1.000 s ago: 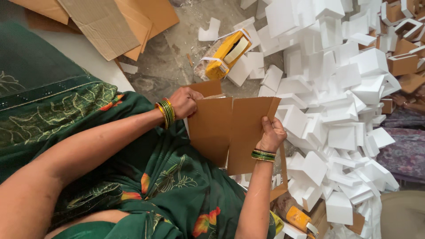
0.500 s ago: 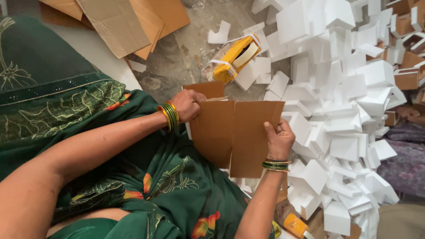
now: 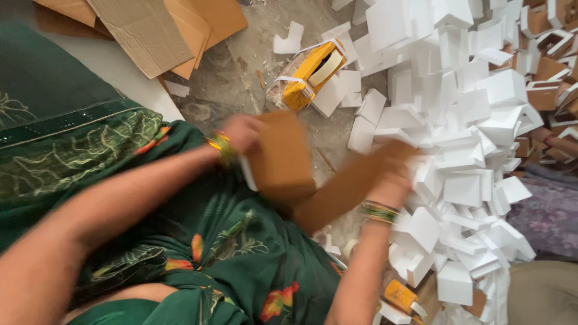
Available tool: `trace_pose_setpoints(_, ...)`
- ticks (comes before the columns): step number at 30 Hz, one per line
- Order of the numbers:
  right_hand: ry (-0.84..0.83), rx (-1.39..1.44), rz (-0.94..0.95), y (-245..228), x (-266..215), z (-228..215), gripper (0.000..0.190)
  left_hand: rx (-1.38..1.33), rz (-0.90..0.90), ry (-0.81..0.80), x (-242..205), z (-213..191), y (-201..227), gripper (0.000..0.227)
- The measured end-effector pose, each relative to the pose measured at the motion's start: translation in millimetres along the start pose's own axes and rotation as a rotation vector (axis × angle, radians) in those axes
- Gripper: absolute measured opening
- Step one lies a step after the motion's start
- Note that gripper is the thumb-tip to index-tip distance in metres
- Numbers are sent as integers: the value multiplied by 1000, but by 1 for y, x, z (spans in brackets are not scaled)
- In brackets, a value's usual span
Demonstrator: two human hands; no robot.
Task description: The person sits on the floor and assembles small cardboard boxes by inserting white foam inserts into the cardboard frames. They repeatedly pick up a cardboard piece, insert a foam block, and place the assembled unit aside.
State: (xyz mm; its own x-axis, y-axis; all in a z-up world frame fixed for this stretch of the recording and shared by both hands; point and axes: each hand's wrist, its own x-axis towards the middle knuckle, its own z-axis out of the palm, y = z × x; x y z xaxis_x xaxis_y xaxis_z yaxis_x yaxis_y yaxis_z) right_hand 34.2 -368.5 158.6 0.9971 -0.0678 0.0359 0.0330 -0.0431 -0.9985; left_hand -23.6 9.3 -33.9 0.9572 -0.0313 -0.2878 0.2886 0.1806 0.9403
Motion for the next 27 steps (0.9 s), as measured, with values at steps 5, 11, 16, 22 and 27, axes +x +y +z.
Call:
trace_pose_setpoints(5,95,14,-305,-73,5,-128,30,274,-8,160,18,-22,-30,14)
trace_pose_setpoints(11,94,-1379,-522,26,-2,-135,19,103,259,130,-15,-5,39,30)
trace_pose_setpoints(16,120,-635,324,74,-60,-1,50,506,1071,203,-54,-19,111,45)
trace_pose_setpoints(22,-158,570,738,96,-77,85,47,597,1304,-44,-79,-13,122,45)
trace_pose_setpoints(27,-300,435,544,120,-67,86,36,783,1366,-178,-82,-14,113,46)
